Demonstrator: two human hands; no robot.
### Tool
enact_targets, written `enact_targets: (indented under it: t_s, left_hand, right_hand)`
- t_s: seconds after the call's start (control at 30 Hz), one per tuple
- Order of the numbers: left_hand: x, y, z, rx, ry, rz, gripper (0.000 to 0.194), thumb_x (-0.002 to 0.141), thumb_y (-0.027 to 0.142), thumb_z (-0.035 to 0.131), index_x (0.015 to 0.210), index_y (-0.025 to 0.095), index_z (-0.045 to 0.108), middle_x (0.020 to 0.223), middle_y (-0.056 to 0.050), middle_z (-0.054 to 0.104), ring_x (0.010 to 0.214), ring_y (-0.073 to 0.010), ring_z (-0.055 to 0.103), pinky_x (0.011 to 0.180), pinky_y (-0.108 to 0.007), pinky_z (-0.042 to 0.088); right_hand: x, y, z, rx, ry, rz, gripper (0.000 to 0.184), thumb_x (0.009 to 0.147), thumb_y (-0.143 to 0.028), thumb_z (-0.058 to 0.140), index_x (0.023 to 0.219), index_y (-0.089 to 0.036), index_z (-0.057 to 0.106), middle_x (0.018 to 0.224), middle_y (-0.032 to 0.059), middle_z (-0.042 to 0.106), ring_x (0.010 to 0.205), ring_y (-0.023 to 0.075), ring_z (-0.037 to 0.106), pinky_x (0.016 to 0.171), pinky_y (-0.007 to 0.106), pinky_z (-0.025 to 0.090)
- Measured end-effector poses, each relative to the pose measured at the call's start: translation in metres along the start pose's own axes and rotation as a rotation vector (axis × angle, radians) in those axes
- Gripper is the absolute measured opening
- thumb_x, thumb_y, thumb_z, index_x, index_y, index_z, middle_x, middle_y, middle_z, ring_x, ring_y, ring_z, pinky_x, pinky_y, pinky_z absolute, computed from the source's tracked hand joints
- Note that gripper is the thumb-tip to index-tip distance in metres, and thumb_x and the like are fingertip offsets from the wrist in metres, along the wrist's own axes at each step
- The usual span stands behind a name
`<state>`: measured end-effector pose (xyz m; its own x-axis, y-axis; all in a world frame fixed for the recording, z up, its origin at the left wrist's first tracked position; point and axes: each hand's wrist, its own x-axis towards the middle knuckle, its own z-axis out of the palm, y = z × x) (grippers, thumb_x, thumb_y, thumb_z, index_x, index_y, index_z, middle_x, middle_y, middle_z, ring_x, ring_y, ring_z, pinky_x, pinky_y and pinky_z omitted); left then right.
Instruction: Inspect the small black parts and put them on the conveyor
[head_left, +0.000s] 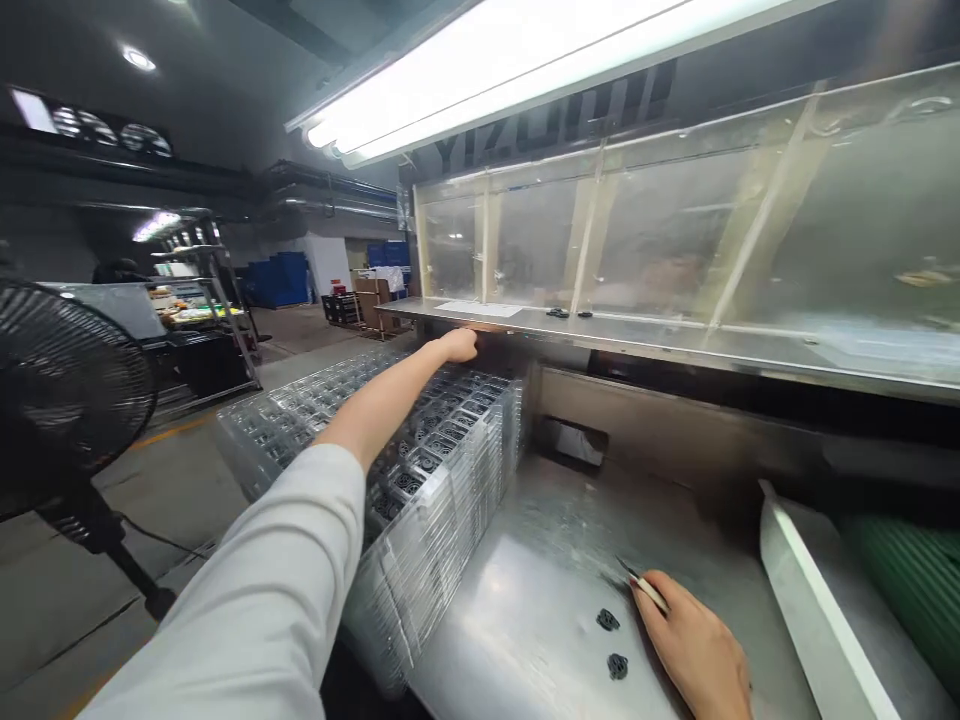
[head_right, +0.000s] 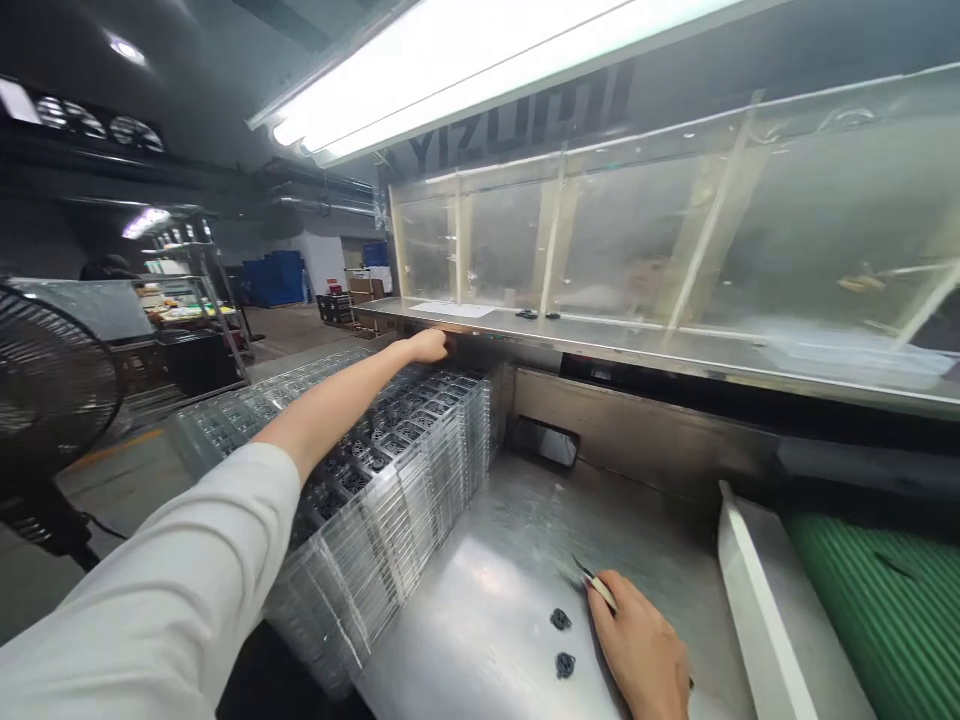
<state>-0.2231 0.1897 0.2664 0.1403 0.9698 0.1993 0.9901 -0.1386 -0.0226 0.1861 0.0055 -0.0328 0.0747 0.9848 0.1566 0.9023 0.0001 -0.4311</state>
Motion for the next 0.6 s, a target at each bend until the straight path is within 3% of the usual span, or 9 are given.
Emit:
enact_targets:
  t_s: [0.1,0.17,0.3,0.43,0.6]
  left_hand:
    - [-0.019,0.029,-0.004,0.099,-0.036,0.181,0.031,0.094,0.024,0.056,0.119,0.019,0.075,0.13,-0.008,0.073,0.114,-0.0218,0.064,0.102,-0.028,0.046]
    - [-0.033,0.061,-0.008,0.238,-0.022,0.401,0.029,0.098,0.029,0.051,0.113,0.023,0.075,0.126,-0.006,0.073,0.109,-0.0217,0.065,0.099,-0.029,0.046]
    - [-0.063,0.161,-0.017,0.215,-0.049,0.722,0.031,0.103,0.039,0.045,0.113,0.025,0.071,0.121,-0.004,0.073,0.107,-0.0233,0.067,0.097,-0.032,0.045]
    - [-0.073,0.285,-0.007,0.085,-0.02,0.734,0.044,0.109,0.051,0.035,0.124,0.022,0.065,0.123,-0.009,0.073,0.113,-0.0289,0.068,0.099,-0.037,0.048]
    - [-0.071,0.419,0.043,-0.204,0.007,0.605,0.061,0.11,0.061,0.024,0.134,0.015,0.055,0.131,-0.017,0.071,0.122,-0.0332,0.068,0.101,-0.041,0.05]
  right_hand:
    - [-0.011,-0.015,-0.004,-0.025,0.037,-0.049,0.036,0.1,-0.044,0.04,0.094,-0.026,0.071,0.1,0.0035,0.075,0.093,0.0268,0.069,0.074,0.034,0.04]
    - [-0.014,-0.022,-0.008,-0.043,0.054,-0.085,0.029,0.102,-0.032,0.044,0.095,-0.022,0.07,0.102,0.0046,0.074,0.096,0.0247,0.067,0.074,0.032,0.037]
    - [-0.017,-0.028,-0.011,-0.027,0.061,-0.046,0.019,0.103,-0.024,0.053,0.101,-0.021,0.071,0.104,0.0033,0.074,0.098,0.0211,0.066,0.074,0.029,0.034]
    - [-0.021,-0.029,-0.011,-0.005,0.069,-0.044,0.018,0.104,-0.025,0.055,0.104,-0.021,0.073,0.107,0.0036,0.075,0.097,0.0215,0.066,0.074,0.03,0.035]
    - [-0.024,-0.029,-0.012,0.008,0.074,-0.072,0.019,0.103,-0.026,0.055,0.106,-0.021,0.073,0.11,0.0044,0.076,0.1,0.0222,0.068,0.078,0.03,0.038]
